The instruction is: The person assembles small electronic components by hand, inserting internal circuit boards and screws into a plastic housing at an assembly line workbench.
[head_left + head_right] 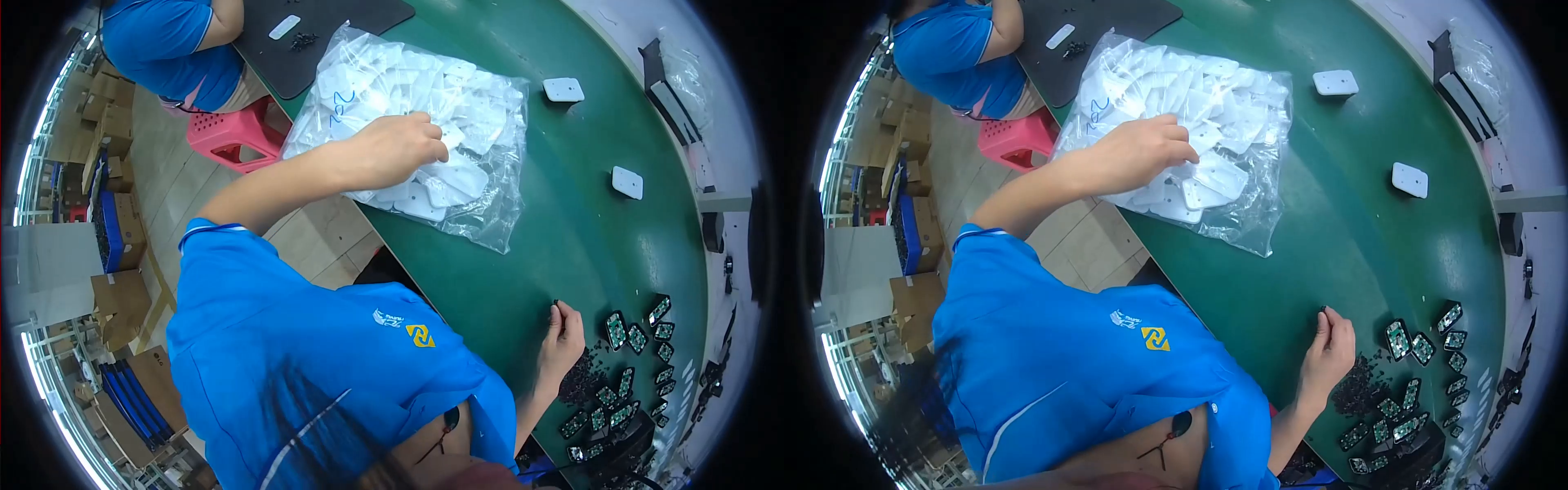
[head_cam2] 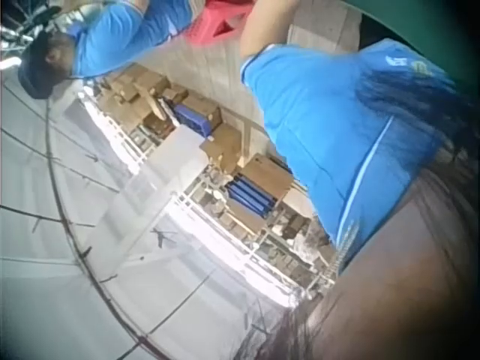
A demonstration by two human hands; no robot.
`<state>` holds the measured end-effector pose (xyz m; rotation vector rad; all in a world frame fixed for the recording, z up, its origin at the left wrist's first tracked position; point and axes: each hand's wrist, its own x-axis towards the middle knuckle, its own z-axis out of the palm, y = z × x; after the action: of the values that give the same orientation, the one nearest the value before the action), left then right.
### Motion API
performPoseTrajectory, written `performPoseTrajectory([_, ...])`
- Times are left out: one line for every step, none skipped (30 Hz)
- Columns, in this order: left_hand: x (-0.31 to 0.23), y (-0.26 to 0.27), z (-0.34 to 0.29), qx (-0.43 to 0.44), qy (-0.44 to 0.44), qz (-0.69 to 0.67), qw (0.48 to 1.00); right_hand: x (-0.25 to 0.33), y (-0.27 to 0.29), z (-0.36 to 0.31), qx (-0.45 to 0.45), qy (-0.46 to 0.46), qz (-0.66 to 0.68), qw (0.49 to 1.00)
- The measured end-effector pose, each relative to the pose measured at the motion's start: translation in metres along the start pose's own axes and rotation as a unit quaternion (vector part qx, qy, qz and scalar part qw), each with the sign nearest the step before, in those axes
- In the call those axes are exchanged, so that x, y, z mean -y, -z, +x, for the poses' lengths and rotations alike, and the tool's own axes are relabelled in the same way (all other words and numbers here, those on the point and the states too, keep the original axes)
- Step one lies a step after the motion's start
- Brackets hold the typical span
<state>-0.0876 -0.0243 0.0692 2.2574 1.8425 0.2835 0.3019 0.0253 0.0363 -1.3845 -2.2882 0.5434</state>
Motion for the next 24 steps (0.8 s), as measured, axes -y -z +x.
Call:
performPoseTrajectory([-0.003,-0.002,-0.001,-0.07,-0.028,0.024,0.997,-0.003,-0.002,-0.001,-0.006,-0.005,0.011,1.0])
performPoseTrajectory([-0.005,-0.004,-0.002,-0.14,-0.054,0.047,0.988,-0.004,-0.003,-0.002,-0.011,-0.011,0.021,1.0])
performPoseTrajectory([-0.012,0.003,0.0,-0.166,-0.043,0.058,0.983,-0.004,-0.004,-0.002,-0.008,-0.013,0.021,1.0])
performPoseTrajectory([-0.01,-0.001,0.002,-0.164,-0.042,0.055,0.984,-0.004,-0.006,-0.001,0.005,-0.04,0.025,0.999])
performPoseTrajectory([-0.004,-0.006,0.004,-0.157,-0.018,0.124,0.98,-0.003,-0.007,0.0,0.019,-0.067,0.029,0.997])
performPoseTrajectory([0.003,-0.01,0.005,-0.15,0.009,0.194,0.969,-0.003,-0.007,0.002,0.022,-0.064,0.028,0.997])
performPoseTrajectory([0.017,-0.01,0.013,-0.074,0.031,0.191,0.978,-0.004,-0.01,0.004,0.009,-0.036,0.024,0.999])
performPoseTrajectory([0.029,-0.007,0.021,-0.003,0.087,0.117,0.989,-0.005,-0.011,0.006,-0.005,-0.008,0.02,1.0])
performPoseTrajectory([0.035,0.005,0.032,0.07,0.141,0.044,0.987,-0.007,-0.012,0.008,-0.005,-0.007,0.022,1.0])
performPoseTrajectory([0.053,0.013,0.041,-0.008,0.133,0.063,0.989,-0.005,-0.011,0.01,-0.003,-0.005,0.02,1.0])
performPoseTrajectory([0.069,0.021,0.052,-0.084,0.122,0.08,0.986,-0.005,-0.012,0.011,-0.001,-0.005,0.017,1.0])
performPoseTrajectory([0.067,0.046,0.065,-0.165,0.168,0.105,0.966,-0.004,-0.013,0.011,0.0,-0.007,0.018,1.0])
performPoseTrajectory([0.108,0.062,0.072,-0.221,0.146,0.207,0.942,-0.002,-0.013,0.011,0.012,-0.02,0.03,0.999])
performPoseTrajectory([0.107,0.08,0.08,-0.36,0.114,0.201,0.904,-0.003,-0.014,0.011,0.023,-0.04,0.042,0.998])
performPoseTrajectory([0.102,0.096,0.088,-0.387,0.114,0.204,0.892,-0.002,-0.015,0.01,0.023,-0.041,0.041,0.998])
performPoseTrajectory([0.097,0.107,0.092,-0.415,0.115,0.21,0.878,-0.003,-0.015,0.01,0.02,-0.022,0.041,0.999])
performPoseTrajectory([0.112,0.103,0.098,-0.384,0.082,0.255,0.884,-0.004,-0.016,0.009,0.016,-0.003,0.042,0.999])
performPoseTrajectory([0.105,0.093,0.103,-0.36,0.074,0.304,0.879,-0.005,-0.016,0.009,0.014,-0.004,0.053,0.998])
performPoseTrajectory([0.091,0.079,0.107,-0.335,0.064,0.353,0.871,-0.01,-0.016,0.009,0.013,-0.004,0.056,0.998])
performPoseTrajectory([0.094,0.05,0.094,-0.383,0.019,0.415,0.825,-0.007,-0.022,0.012,0.018,0.006,0.049,0.999])
performPoseTrajectory([0.063,0.048,0.085,-0.377,-0.018,0.391,0.839,-0.01,-0.023,0.012,0.015,0.008,0.053,0.998])
performPoseTrajectory([0.034,0.044,0.078,-0.371,-0.057,0.364,0.853,-0.012,-0.024,0.012,0.013,0.004,0.055,0.998])
performPoseTrajectory([0.023,0.034,0.072,-0.38,-0.08,0.311,0.868,-0.012,-0.023,0.013,0.016,0.001,0.063,0.998])
performPoseTrajectory([0.016,0.02,0.066,-0.387,-0.103,0.255,0.88,-0.012,-0.022,0.013,0.019,-0.003,0.071,0.997])
